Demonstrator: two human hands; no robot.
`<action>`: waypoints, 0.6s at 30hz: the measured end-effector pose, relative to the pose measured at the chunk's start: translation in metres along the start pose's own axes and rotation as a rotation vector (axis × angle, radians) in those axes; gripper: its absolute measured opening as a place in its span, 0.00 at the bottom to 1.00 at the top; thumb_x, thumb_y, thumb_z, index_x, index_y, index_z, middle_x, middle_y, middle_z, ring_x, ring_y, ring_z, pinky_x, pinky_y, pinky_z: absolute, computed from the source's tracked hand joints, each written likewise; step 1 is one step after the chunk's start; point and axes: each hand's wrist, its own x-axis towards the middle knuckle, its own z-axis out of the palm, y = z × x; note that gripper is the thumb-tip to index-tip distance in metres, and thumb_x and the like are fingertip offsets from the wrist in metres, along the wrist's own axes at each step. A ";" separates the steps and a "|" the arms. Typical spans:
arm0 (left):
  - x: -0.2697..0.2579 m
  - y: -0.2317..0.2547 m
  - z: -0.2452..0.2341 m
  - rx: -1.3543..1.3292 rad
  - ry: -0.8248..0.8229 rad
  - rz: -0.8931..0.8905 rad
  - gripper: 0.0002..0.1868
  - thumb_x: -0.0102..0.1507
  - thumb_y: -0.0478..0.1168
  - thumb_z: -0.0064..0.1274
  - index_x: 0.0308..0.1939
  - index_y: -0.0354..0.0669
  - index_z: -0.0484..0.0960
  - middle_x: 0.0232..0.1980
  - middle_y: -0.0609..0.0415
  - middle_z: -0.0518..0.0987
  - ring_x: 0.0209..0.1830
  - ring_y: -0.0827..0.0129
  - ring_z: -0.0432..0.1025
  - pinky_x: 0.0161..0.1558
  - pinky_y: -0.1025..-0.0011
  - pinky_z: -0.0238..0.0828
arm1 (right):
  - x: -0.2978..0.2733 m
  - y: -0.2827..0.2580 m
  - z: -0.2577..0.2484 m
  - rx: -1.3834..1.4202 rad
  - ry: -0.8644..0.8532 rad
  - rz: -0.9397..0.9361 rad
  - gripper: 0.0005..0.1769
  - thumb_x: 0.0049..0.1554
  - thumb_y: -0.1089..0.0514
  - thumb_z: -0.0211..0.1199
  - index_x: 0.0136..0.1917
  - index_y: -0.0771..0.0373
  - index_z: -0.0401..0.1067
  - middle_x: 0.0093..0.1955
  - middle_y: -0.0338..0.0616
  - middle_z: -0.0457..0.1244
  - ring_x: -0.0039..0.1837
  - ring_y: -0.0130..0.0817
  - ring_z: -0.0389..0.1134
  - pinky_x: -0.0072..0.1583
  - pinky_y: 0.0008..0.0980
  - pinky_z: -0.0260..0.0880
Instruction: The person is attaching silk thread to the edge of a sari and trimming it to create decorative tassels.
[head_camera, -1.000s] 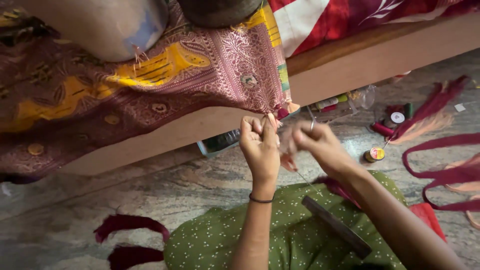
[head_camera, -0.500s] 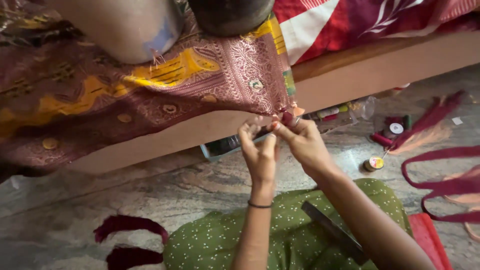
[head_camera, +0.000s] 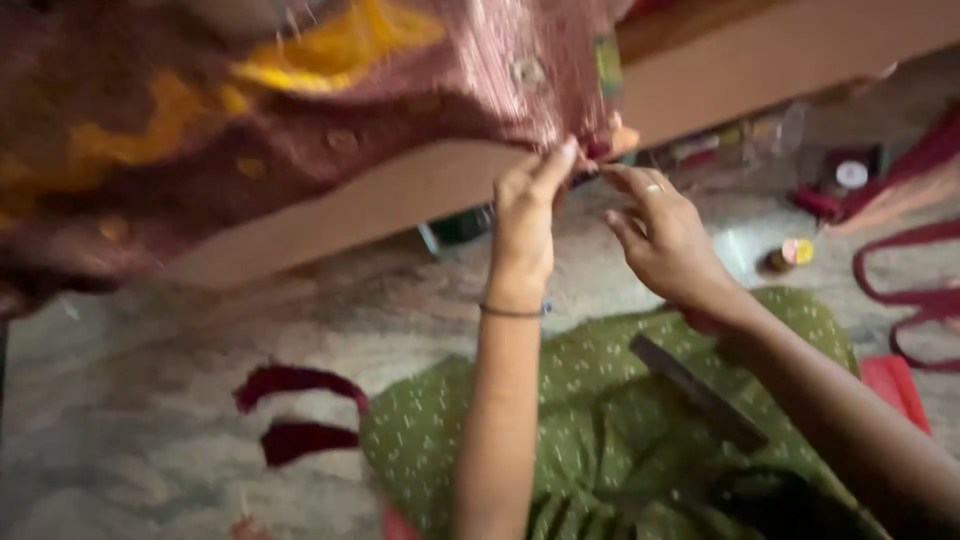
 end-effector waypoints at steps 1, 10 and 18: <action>0.005 -0.007 -0.006 0.039 -0.005 0.076 0.12 0.71 0.39 0.57 0.37 0.34 0.86 0.31 0.64 0.71 0.29 0.83 0.58 0.33 0.79 0.51 | -0.012 0.002 -0.003 -0.249 0.068 -0.174 0.18 0.61 0.64 0.59 0.62 0.77 0.71 0.56 0.62 0.68 0.57 0.54 0.69 0.56 0.45 0.71; 0.019 0.002 -0.011 -0.097 -0.079 -0.078 0.11 0.67 0.42 0.57 0.36 0.37 0.84 0.36 0.50 0.84 0.35 0.71 0.78 0.41 0.73 0.74 | -0.208 0.147 0.039 -0.747 -0.899 0.382 0.33 0.59 0.63 0.52 0.77 0.51 0.56 0.44 0.54 0.70 0.45 0.52 0.73 0.46 0.47 0.76; 0.025 0.016 -0.016 -0.201 -0.119 -0.195 0.12 0.66 0.41 0.54 0.34 0.35 0.84 0.36 0.46 0.85 0.39 0.65 0.81 0.45 0.65 0.79 | 0.017 -0.036 -0.068 -0.892 -0.569 -0.188 0.14 0.62 0.51 0.57 0.60 0.53 0.72 0.40 0.44 0.70 0.38 0.35 0.72 0.37 0.38 0.73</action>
